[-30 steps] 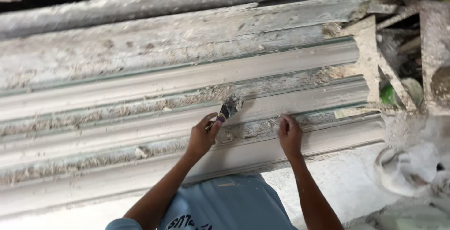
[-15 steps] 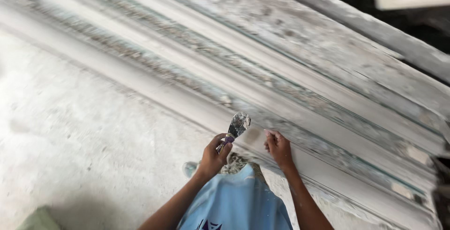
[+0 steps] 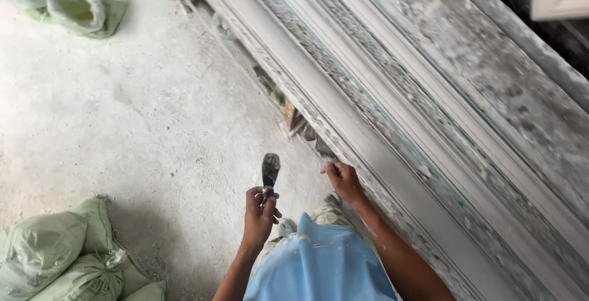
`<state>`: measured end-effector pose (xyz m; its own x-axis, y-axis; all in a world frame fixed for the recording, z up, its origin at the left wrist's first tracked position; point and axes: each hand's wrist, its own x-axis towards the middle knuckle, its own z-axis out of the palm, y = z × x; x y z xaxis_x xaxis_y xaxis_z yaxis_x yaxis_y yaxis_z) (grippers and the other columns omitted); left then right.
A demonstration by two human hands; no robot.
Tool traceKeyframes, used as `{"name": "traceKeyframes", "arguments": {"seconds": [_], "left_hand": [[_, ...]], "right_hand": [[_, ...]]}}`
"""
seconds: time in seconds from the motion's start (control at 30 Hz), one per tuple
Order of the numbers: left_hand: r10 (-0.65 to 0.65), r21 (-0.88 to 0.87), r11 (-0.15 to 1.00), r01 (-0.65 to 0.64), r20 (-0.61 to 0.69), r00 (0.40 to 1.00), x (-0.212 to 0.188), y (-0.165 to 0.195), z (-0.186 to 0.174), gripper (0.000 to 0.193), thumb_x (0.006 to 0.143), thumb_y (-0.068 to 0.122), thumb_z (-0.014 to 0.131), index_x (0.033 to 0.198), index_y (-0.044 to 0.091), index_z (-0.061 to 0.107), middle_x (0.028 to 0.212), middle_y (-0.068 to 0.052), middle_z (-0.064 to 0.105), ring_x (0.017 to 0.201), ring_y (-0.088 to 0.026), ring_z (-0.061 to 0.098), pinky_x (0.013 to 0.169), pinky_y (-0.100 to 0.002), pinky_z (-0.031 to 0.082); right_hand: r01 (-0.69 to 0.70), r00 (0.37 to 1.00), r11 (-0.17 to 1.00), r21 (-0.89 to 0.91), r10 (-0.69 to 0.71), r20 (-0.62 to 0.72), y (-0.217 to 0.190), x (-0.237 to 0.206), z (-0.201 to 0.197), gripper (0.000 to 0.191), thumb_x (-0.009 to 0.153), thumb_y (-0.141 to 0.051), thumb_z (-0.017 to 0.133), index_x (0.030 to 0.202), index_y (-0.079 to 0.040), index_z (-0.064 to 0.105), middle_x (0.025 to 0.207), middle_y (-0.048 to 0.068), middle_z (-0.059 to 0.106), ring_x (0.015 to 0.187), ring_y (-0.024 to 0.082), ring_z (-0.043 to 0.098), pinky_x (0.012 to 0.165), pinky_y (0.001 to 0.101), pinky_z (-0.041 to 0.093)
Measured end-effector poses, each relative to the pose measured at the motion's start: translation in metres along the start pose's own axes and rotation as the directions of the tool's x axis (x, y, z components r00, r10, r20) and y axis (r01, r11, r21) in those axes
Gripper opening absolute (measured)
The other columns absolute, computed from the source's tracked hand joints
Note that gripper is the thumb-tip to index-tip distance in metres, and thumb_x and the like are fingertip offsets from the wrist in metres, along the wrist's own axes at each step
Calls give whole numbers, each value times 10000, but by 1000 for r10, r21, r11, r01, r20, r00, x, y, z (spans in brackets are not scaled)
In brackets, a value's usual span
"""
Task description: The person uses a small hand scraper to remove dried plaster residue from the grooves of decorative plaster cornice moldings laid on a work table, working along the lengths of the moldings and repositioning pieces as they clean each groove.
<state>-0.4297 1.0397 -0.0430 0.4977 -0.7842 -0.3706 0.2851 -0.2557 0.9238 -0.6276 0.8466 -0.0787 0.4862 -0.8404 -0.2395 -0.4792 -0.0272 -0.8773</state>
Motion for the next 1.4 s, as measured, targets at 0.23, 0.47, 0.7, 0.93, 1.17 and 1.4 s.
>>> {"name": "traceKeyframes", "arguments": {"seconds": [0.23,0.47,0.7,0.93,1.17,1.4], "left_hand": [[-63,-173,983,59,-15,998,103,21,-14,178,1041,224,488,1046,57,426,741,-55,509,514,-130,499,437,-288,466],[117,92,989,-114,-23,993,281,107,-15,429,1093,347,433,879,38,638,720,-25,526,656,-103,470,596,-294,436],[181,346,916,-202,93,979,447,185,-14,487,1090,363,532,859,-59,605,731,-142,547,690,-199,506,635,-378,470],[224,491,797,-351,300,927,608,258,-8,362,1072,329,513,1155,4,647,976,-239,644,832,-381,649,776,-455,521],[429,645,382,-662,510,745,830,345,-18,597,968,157,597,1506,-16,403,1353,-367,512,1137,-491,563,924,-532,505],[308,556,-84,-827,803,509,912,342,11,394,882,93,629,1275,114,620,1339,-256,585,1229,-399,577,936,-503,509]], "right_hand": [[24,977,995,99,-45,209,-44,104,40,340,1015,-309,608,1138,-9,714,899,39,769,802,99,703,745,266,577],[139,916,987,79,-158,369,-127,227,81,663,943,-236,623,1507,-37,338,1369,153,615,1079,239,684,882,360,602],[261,965,960,-104,-256,58,-223,360,93,644,974,-179,642,1532,-5,373,1376,262,594,1222,389,630,958,424,537],[225,963,966,-128,-240,-120,-245,532,62,514,921,-173,663,1402,-32,546,1193,235,707,1073,377,723,898,433,563],[-140,983,935,-326,92,-160,-304,732,57,498,933,-234,628,1417,-122,589,1052,214,733,955,391,706,851,483,549],[-486,869,782,-389,482,-116,-332,770,43,465,954,-322,616,1404,-207,596,931,167,743,851,332,716,782,471,542]]}}
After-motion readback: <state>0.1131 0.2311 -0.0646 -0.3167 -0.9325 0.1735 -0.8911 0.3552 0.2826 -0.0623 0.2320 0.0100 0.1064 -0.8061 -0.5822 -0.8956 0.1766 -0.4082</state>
